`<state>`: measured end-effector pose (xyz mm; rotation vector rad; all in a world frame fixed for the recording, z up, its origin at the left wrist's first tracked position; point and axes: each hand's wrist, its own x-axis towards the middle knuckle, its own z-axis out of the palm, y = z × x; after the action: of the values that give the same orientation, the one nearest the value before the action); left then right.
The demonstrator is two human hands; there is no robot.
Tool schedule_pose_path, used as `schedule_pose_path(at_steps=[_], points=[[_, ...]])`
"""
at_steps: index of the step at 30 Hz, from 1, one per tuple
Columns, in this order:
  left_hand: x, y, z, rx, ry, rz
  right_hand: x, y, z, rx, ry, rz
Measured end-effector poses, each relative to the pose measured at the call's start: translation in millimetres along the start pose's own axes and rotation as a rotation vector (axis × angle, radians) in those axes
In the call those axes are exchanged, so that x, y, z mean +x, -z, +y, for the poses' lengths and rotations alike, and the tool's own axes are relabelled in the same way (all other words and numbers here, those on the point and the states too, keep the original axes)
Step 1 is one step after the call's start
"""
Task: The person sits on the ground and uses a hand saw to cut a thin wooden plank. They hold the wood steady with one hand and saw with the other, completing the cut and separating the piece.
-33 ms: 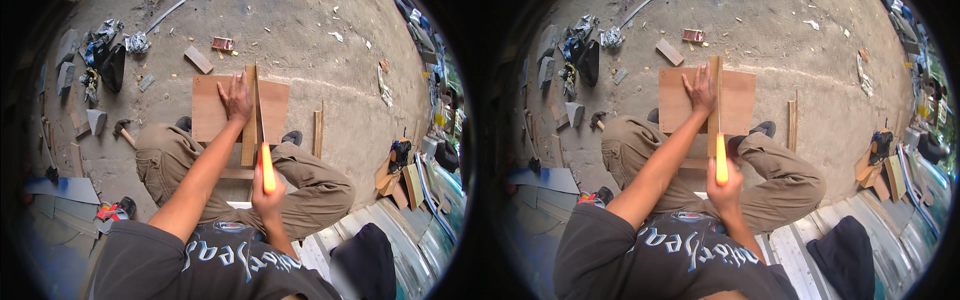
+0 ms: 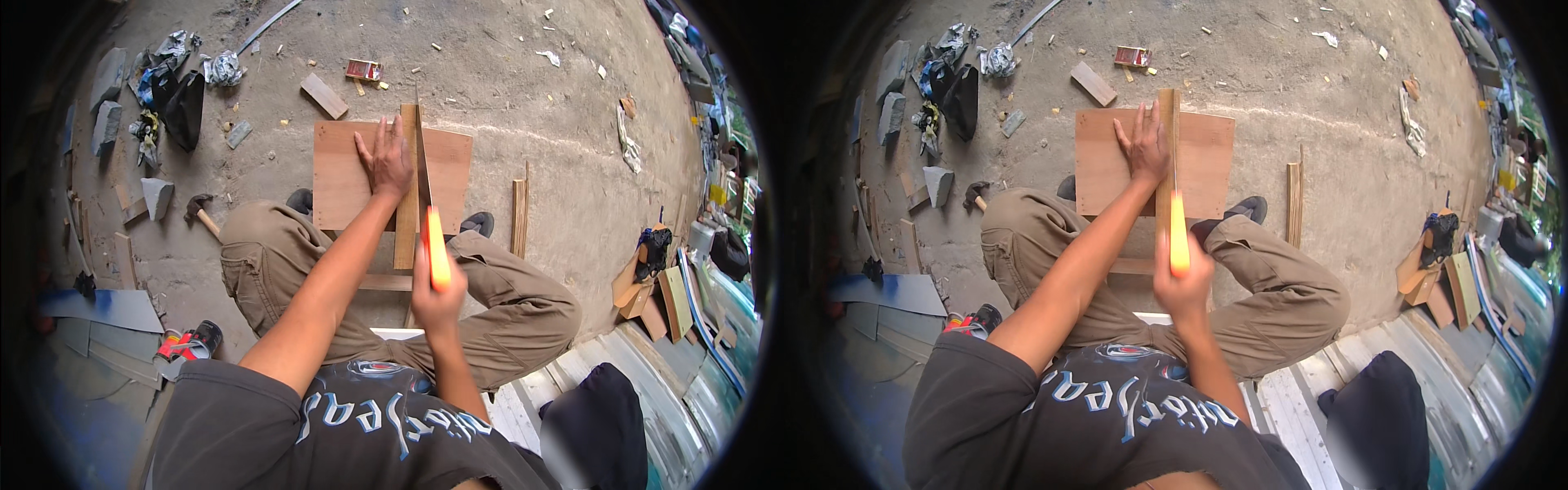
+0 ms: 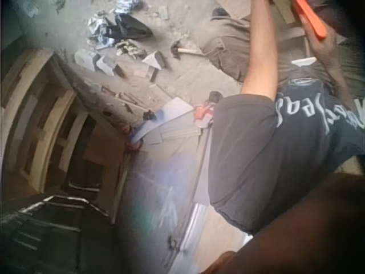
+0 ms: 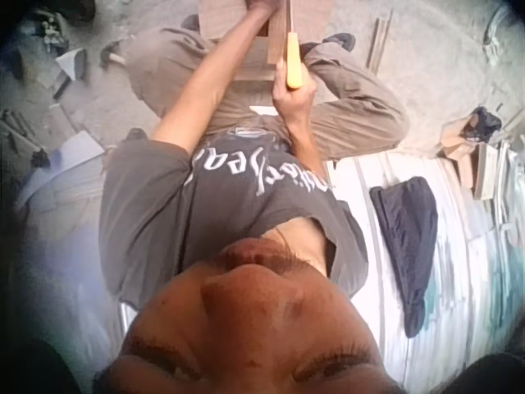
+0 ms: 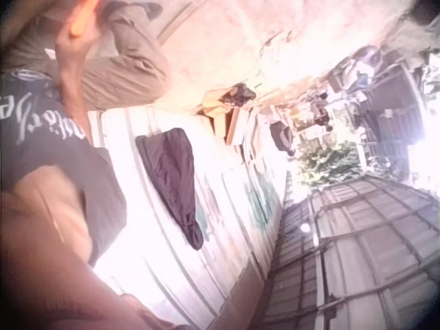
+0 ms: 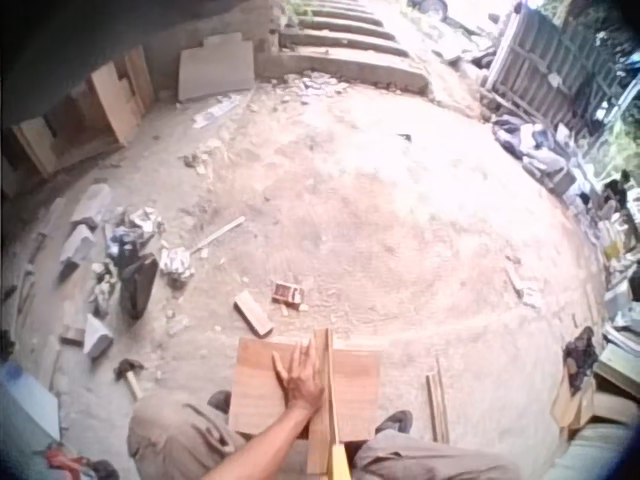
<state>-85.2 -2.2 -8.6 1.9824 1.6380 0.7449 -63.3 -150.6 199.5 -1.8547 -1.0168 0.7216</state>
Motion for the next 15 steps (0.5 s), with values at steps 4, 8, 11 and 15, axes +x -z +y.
schedule_pose_path(at_steps=[4,8,11,15], points=[[1.3,-6.5,-5.3,0.015,-0.002,-0.048,107.6,-52.0,21.0,0.01,-0.092,0.028],[-15.8,-20.0,6.8,0.111,-0.148,-0.135,64.2,-25.6,34.5,-0.056,-0.065,0.08],[-11.8,-19.3,35.3,-0.016,-0.115,-0.204,60.1,21.6,67.4,0.205,-0.401,0.173],[-7.0,-23.5,37.3,-0.026,-0.11,-0.144,63.4,28.8,89.0,0.018,-0.193,0.233]])
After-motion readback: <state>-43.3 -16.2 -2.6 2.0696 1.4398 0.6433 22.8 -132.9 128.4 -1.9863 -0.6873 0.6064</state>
